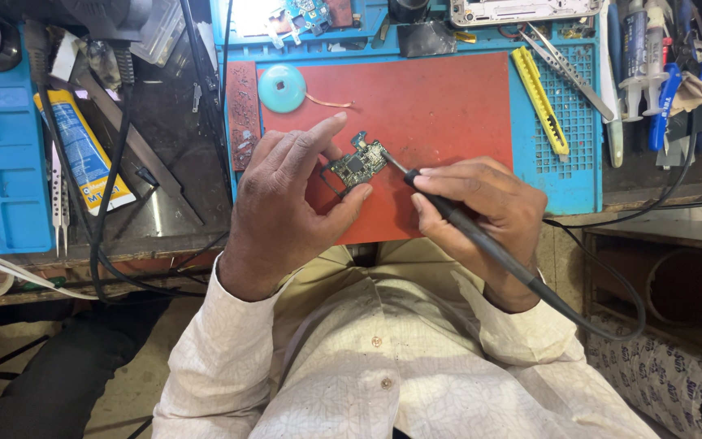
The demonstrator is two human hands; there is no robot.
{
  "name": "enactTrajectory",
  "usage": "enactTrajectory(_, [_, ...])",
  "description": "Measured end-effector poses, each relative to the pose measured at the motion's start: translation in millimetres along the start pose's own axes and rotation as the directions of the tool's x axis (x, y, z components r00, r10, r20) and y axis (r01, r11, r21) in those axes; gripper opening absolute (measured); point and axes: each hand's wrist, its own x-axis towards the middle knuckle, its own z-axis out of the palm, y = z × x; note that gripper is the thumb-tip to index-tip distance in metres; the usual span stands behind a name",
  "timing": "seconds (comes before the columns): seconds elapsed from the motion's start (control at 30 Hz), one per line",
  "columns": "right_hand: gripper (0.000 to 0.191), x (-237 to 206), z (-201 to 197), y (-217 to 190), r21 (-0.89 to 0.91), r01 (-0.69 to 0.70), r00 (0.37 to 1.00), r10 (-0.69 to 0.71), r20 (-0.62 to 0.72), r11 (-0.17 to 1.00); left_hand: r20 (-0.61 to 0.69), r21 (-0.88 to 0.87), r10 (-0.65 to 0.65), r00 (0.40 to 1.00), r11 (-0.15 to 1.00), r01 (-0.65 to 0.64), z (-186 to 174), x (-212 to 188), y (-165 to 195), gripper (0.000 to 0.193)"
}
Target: The person holds a small circuit board and uses a soldering iron to apply heat to various points on the board. The person rotates the board to access different areas while maintaining a steady hand on the tool.
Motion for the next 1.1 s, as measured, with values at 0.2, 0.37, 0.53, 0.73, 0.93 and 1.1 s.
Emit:
enactTrajectory(0.2, [0.024,-0.3,-0.6,0.2,-0.001,0.011,1.0,-0.011,0.003,1.0,-0.006,-0.007,-0.001,1.0,1.0,0.001,1.2,-0.8,-0.2,0.069])
enactTrajectory(0.37, [0.024,-0.3,-0.9,-0.7,0.008,0.006,1.0,-0.006,0.008,1.0,-0.004,-0.005,0.004,1.0,1.0,-0.004,0.6,-1.5,-0.8,0.07])
enactTrajectory(0.53, [0.025,-0.7,-1.5,-2.0,0.014,-0.019,1.0,0.019,0.011,1.0,-0.006,-0.005,0.006,1.0,1.0,-0.007,0.7,-1.3,-1.8,0.07])
enactTrajectory(0.73, [0.025,-0.3,-1.8,-3.6,0.017,-0.03,0.999,0.03,0.01,0.999,-0.007,-0.013,0.008,1.0,1.0,-0.008,0.8,-1.2,-1.6,0.07])
enactTrajectory(0.93, [0.024,-0.2,-0.9,-4.5,0.017,-0.031,0.999,0.031,0.009,0.999,-0.009,-0.015,0.007,1.0,1.0,-0.007,0.0,-1.3,-1.3,0.069])
enactTrajectory(1.1, [0.024,0.3,-0.6,-3.6,-0.026,0.005,1.0,-0.004,0.014,1.0,-0.013,-0.009,0.007,1.0,1.0,-0.007,-0.1,-1.1,-0.6,0.066])
